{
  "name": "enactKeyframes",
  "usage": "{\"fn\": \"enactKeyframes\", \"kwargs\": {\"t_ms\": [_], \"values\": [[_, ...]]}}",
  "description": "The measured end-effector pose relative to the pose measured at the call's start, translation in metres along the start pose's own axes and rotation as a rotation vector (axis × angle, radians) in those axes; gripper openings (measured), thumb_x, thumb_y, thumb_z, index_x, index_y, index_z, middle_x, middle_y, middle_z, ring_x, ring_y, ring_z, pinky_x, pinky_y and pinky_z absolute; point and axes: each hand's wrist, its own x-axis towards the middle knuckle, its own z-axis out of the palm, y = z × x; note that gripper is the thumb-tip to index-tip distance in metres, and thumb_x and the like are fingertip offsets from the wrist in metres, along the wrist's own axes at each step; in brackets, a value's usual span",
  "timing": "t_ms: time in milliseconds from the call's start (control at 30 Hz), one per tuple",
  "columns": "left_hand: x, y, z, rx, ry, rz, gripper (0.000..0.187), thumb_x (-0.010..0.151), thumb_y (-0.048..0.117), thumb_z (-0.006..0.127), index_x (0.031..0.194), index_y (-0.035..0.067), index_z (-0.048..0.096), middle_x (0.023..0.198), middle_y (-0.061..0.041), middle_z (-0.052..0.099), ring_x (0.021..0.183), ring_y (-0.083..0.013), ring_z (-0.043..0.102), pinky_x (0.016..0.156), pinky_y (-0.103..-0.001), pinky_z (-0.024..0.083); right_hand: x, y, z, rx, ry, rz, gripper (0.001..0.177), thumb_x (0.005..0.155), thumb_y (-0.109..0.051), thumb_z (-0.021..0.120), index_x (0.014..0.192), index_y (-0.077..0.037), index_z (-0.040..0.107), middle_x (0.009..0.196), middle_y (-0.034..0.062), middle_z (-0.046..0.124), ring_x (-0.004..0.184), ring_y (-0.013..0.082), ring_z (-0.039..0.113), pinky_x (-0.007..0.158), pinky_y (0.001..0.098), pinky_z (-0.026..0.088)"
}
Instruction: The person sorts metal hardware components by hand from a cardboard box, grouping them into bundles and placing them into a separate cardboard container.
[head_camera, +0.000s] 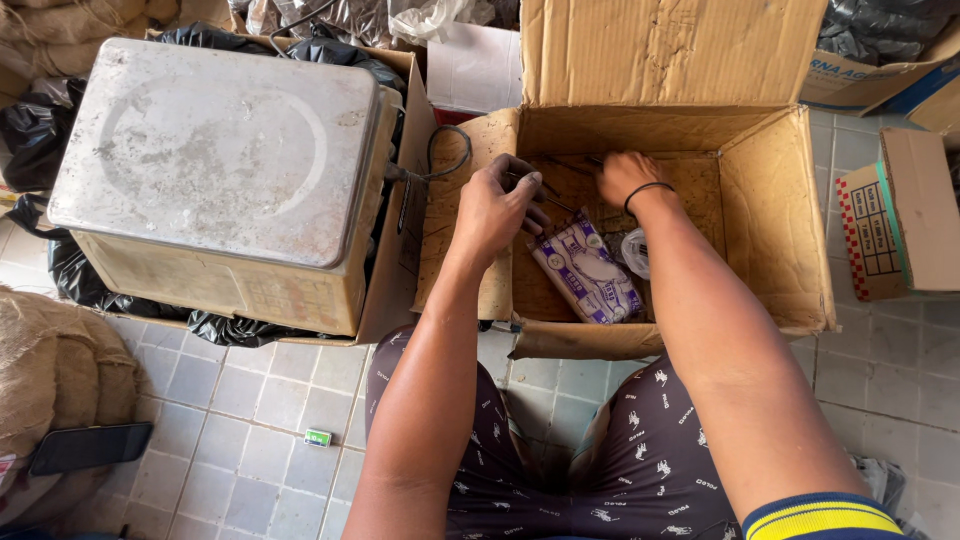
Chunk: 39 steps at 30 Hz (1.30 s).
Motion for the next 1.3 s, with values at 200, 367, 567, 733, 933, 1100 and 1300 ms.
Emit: {"fn": "enactKeyframes", "kwargs": {"t_ms": [200, 367, 567, 733, 933, 1100, 1300], "values": [[-0.005, 0.004, 0.001, -0.138, 0.1, 0.003, 0.024, 0.103, 0.014, 0.069, 0.111, -0.008, 0.075, 0.087, -0.025, 0.082, 0.054, -0.0287, 0.08, 0.05, -0.037, 0.068, -0.013, -0.019, -0.016, 0.217, 0.083, -0.152, 0.056, 0.111, -0.032, 0.044, 0.149, 0.005, 0.062, 0.128, 0.0398, 0.076, 0.125, 0.0596, 0.071, 0.106, 0.0729, 0.056], [-0.005, 0.008, -0.002, -0.193, 0.185, 0.018, 0.027, 0.103, 0.012, 0.068, 0.111, -0.013, 0.073, 0.085, -0.026, 0.079, 0.052, -0.0293, 0.078, 0.046, -0.037, 0.068, -0.007, -0.039, 0.008, 0.045, 0.118, -0.195, 0.051, 0.107, -0.021, 0.044, 0.145, 0.007, 0.064, 0.128, 0.0385, 0.077, 0.121, 0.0584, 0.075, 0.098, 0.0695, 0.062], [-0.003, 0.007, -0.006, -0.158, 0.299, 0.051, 0.025, 0.103, 0.015, 0.068, 0.105, -0.009, 0.075, 0.077, -0.023, 0.078, 0.05, -0.0243, 0.076, 0.042, -0.034, 0.066, -0.009, -0.056, 0.037, -0.128, 0.158, -0.158, 0.054, 0.104, -0.025, 0.056, 0.147, 0.006, 0.064, 0.124, 0.0319, 0.075, 0.117, 0.0515, 0.075, 0.09, 0.0644, 0.065], [-0.001, 0.006, -0.005, -0.13, 0.318, 0.065, 0.023, 0.102, 0.017, 0.069, 0.099, -0.005, 0.076, 0.074, -0.02, 0.078, 0.048, -0.0209, 0.073, 0.04, -0.032, 0.064, -0.019, -0.075, 0.046, -0.218, 0.186, -0.148, 0.07, 0.099, -0.047, 0.068, 0.151, 0.0, 0.058, 0.12, 0.0267, 0.074, 0.115, 0.0455, 0.076, 0.089, 0.0593, 0.066], [-0.002, 0.003, -0.005, -0.108, 0.303, 0.05, 0.023, 0.101, 0.018, 0.071, 0.1, -0.004, 0.078, 0.078, -0.019, 0.079, 0.054, -0.0196, 0.074, 0.044, -0.03, 0.063, -0.026, -0.086, 0.045, -0.263, 0.194, -0.143, 0.078, 0.102, -0.062, 0.066, 0.155, -0.006, 0.054, 0.142, 0.021, 0.06, 0.137, 0.0447, 0.058, 0.103, 0.0585, 0.057], [-0.002, 0.001, -0.006, -0.073, 0.255, 0.074, 0.024, 0.104, 0.019, 0.07, 0.104, -0.003, 0.079, 0.083, -0.021, 0.081, 0.06, -0.0199, 0.077, 0.049, -0.031, 0.064, -0.022, -0.086, 0.049, -0.326, 0.194, -0.152, 0.059, 0.106, -0.037, 0.054, 0.159, -0.012, 0.056, 0.133, 0.023, 0.069, 0.13, 0.0457, 0.062, 0.105, 0.0735, 0.044], [-0.004, 0.007, -0.007, -0.039, 0.216, 0.083, 0.027, 0.107, 0.02, 0.068, 0.112, -0.005, 0.077, 0.088, -0.022, 0.081, 0.067, -0.0199, 0.078, 0.054, -0.031, 0.065, -0.014, -0.095, 0.057, -0.057, 0.176, -0.223, 0.054, 0.106, -0.016, 0.049, 0.157, 0.001, 0.048, 0.13, 0.0285, 0.067, 0.106, 0.0519, 0.079, 0.084, 0.0657, 0.066]]}}
